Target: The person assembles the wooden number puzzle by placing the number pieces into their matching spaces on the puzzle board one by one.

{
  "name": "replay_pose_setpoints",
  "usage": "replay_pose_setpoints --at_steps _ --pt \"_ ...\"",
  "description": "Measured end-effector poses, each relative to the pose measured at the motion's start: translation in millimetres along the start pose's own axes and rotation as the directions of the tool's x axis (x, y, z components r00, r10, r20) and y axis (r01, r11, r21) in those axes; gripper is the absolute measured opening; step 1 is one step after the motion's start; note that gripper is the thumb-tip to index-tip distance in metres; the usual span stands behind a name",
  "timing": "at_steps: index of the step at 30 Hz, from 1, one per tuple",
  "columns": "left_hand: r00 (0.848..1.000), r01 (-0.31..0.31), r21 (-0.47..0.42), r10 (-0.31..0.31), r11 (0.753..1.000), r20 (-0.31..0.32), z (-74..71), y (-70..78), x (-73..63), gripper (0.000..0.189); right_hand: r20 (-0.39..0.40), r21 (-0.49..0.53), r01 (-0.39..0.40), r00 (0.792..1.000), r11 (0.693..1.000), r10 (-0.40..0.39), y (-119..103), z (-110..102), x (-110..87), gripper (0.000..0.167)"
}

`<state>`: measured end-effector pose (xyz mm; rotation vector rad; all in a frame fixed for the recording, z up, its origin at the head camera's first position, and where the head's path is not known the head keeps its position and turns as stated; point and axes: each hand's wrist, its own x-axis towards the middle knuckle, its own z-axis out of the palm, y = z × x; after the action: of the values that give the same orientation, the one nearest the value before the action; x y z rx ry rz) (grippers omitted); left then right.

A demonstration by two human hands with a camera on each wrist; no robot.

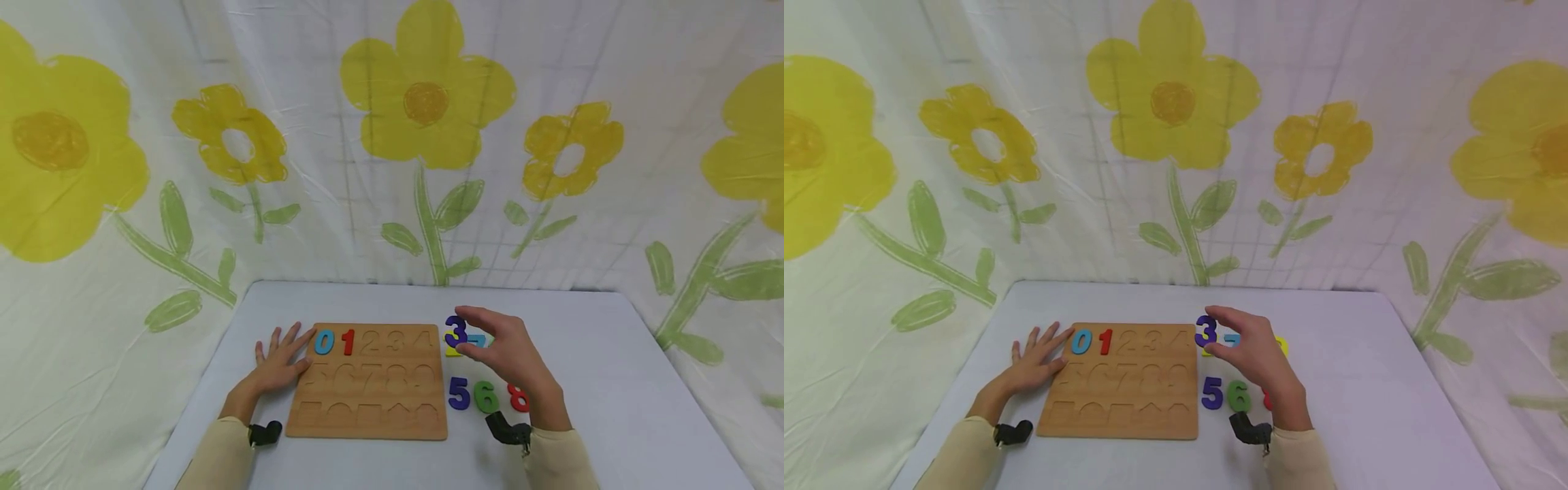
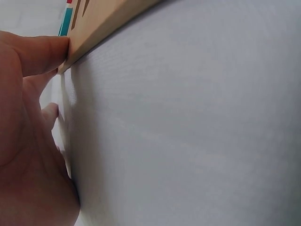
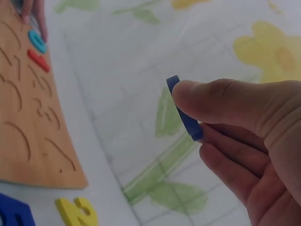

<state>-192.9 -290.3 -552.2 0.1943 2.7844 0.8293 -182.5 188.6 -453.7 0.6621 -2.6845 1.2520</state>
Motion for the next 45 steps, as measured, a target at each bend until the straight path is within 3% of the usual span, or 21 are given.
replay_pose_setpoints --at_steps 7,18,24,29,37,45 --pt "0.999 -0.022 -0.009 0.022 1.0 -0.026 0.7 -3.1 -1.0 0.067 -0.003 -0.017 0.048 0.999 0.999 -0.048 -3.8 15.5 18.7 0.063" --pt "0.988 -0.097 -0.015 0.094 0.995 -0.124 17.5 -23.7 5.7 0.065 0.049 0.029 -0.001 0.999 1.0 0.0 -3.7 54.8 42.5 0.061" --pt "0.992 -0.084 -0.055 0.079 0.995 -0.097 10.8 -12.4 -0.4 0.065 0.066 0.055 -0.042 0.997 0.998 0.039 -1.8 77.1 51.8 0.06" --pt "0.999 -0.026 -0.024 0.025 0.999 -0.044 3.7 -2.8 -3.8 0.066 0.09 0.056 -0.053 0.995 0.997 0.048 2.3 96.4 57.5 0.06" --pt "1.0 -0.003 0.012 0.003 1.0 -0.016 0.9 -2.3 -1.6 0.066 0.132 0.016 -0.046 0.99 0.999 0.044 7.4 121.3 66.0 0.061" --pt "1.0 0.005 0.001 -0.005 1.0 -0.023 2.5 -2.7 0.1 0.067 0.199 0.026 -0.128 0.973 0.991 0.12 19.1 137.9 67.3 0.062"
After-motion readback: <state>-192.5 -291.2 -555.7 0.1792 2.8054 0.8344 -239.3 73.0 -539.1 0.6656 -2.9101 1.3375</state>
